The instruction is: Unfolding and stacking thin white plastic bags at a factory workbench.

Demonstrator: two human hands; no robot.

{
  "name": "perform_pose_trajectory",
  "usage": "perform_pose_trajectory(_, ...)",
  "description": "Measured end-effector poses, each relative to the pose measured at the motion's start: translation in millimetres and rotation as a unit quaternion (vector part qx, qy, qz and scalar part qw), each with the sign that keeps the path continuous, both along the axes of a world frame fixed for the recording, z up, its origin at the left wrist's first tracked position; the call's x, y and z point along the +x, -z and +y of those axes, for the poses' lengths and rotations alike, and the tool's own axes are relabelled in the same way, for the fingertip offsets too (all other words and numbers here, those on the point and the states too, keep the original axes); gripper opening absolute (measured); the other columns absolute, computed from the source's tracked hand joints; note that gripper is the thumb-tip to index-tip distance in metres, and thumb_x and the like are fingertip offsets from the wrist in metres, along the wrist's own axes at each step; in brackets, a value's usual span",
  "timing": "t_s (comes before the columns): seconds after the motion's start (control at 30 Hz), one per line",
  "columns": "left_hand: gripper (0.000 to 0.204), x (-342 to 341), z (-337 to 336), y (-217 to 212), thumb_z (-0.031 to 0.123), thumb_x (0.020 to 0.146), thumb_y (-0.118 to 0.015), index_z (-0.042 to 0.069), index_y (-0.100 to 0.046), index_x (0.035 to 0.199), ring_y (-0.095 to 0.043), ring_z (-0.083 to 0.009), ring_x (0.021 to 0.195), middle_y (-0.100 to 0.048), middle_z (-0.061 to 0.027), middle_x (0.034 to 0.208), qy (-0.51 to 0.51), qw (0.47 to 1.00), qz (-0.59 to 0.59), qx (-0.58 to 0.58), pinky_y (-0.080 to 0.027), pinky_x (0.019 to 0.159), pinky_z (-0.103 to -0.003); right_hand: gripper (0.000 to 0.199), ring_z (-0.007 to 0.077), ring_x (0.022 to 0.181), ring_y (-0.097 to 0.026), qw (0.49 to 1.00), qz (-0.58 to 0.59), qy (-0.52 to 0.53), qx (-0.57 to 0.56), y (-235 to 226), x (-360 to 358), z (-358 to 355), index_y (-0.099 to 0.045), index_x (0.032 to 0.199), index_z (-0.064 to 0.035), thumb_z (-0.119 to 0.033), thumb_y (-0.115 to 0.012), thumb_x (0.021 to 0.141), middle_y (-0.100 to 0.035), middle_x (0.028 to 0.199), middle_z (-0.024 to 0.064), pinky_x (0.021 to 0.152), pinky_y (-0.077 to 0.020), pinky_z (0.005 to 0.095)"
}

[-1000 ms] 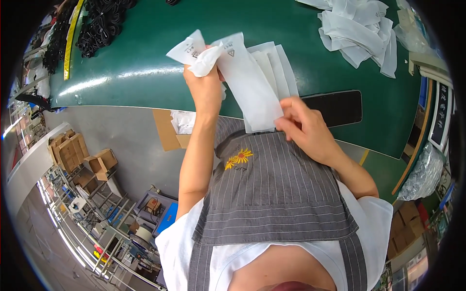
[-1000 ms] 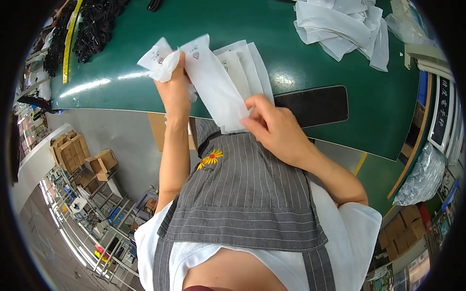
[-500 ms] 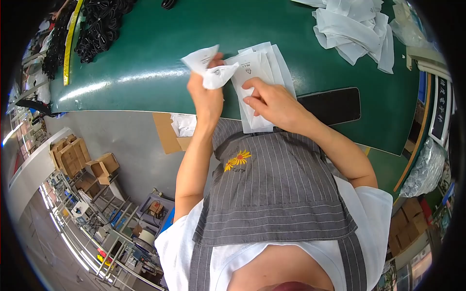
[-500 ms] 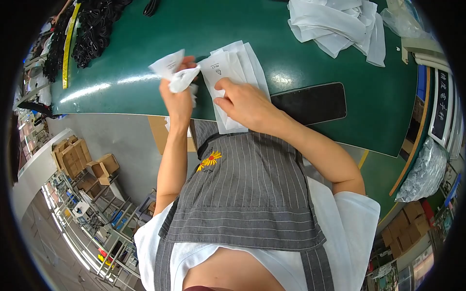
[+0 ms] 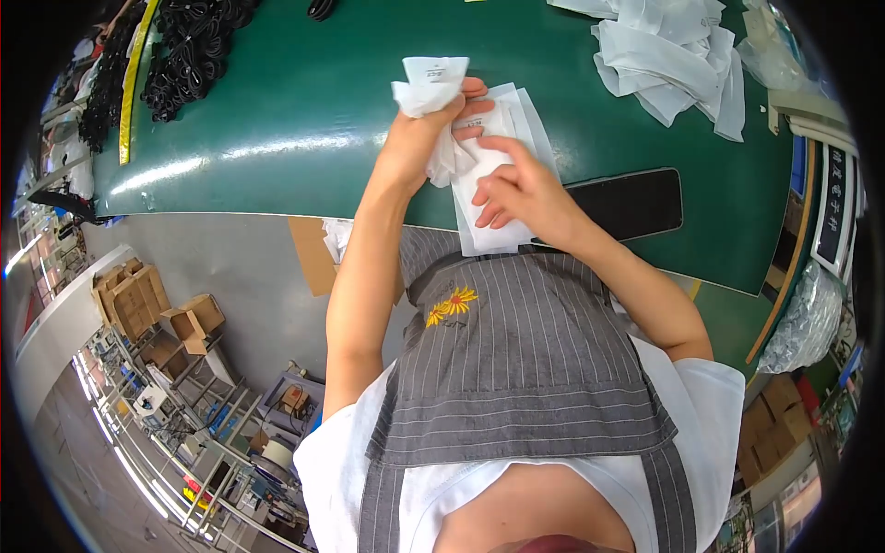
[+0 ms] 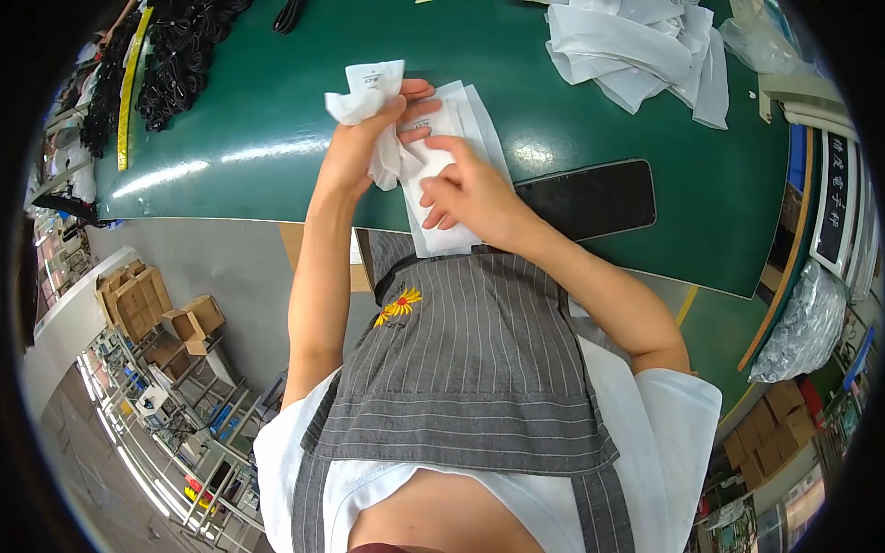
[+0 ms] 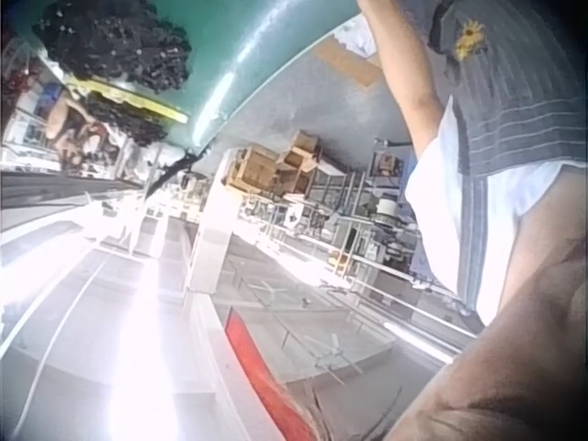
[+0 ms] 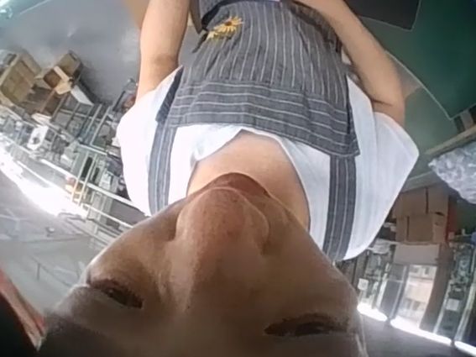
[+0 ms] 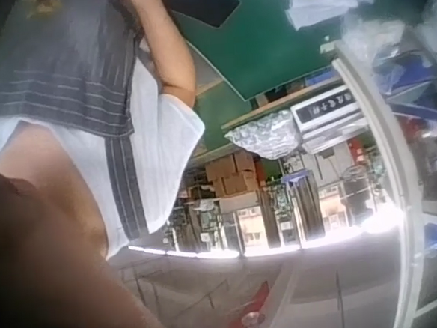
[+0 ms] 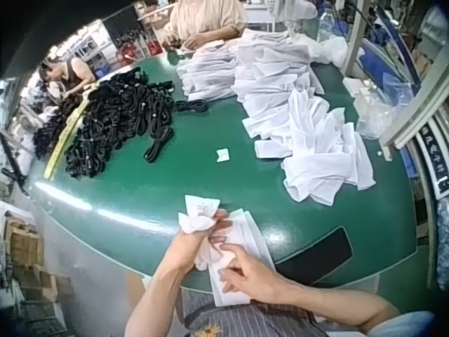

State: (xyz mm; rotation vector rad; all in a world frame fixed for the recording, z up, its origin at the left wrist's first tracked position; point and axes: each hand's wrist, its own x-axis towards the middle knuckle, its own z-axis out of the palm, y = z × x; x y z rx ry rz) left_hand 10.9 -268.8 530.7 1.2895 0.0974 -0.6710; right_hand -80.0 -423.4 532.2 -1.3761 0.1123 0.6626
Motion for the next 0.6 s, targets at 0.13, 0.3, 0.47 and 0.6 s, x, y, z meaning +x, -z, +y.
perform_pose_trajectory(0.13,0.033,2,5,-5,0.015,0.091,-0.053,-0.005,-0.051,0.118,-0.057,-0.027,0.109,-0.057,-0.0169,0.116,0.01,0.999,0.009,-0.05,-0.05,0.088,-0.036,0.05,0.0244,0.084,-0.066,0.985,0.105,0.073,0.112,-5,0,-8,-0.029,0.135,-0.0063,-0.021,-0.048,0.092,-0.06,0.102,0.017,0.073,-0.0534,0.0327)
perform_pose_trajectory(0.3,0.037,-11,6,-29,0.018,0.09,-0.052,-0.005,-0.05,0.119,-0.06,-0.028,0.102,-0.059,-0.0183,0.112,0.024,0.998,-0.018,-0.055,-0.05,0.084,-0.037,0.042,0.0235,0.097,-0.062,0.986,0.067,0.068,0.135,-27,10,-27,-0.042,0.129,-0.0063,-0.026,-0.05,0.092,-0.058,0.113,0.0153,0.081,-0.0509,0.0332)
perform_pose_trajectory(0.47,0.022,-30,-1,-44,0.012,0.091,-0.053,-0.004,-0.059,0.105,-0.062,-0.0177,0.082,-0.064,-0.0112,0.09,0.101,0.991,-0.078,0.039,-0.05,0.069,-0.029,0.027,0.0118,0.078,-0.06,0.895,-0.369,0.179,-0.173,-39,34,-17,-0.055,0.106,0.0003,-0.018,-0.061,0.088,-0.063,0.094,0.0072,0.069,-0.048,0.0255)
perform_pose_trajectory(0.6,0.026,-45,-8,-52,0.023,0.092,-0.054,-0.001,-0.059,0.098,-0.06,-0.0146,0.077,-0.063,-0.0072,0.086,0.057,0.996,-0.041,0.048,-0.049,0.068,-0.027,0.016,0.0058,0.076,-0.055,0.97,-0.15,0.193,0.008,-45,40,-16,-0.056,0.102,-0.0008,-0.012,-0.057,0.09,-0.061,0.082,0.0021,0.072,-0.0461,0.0232)
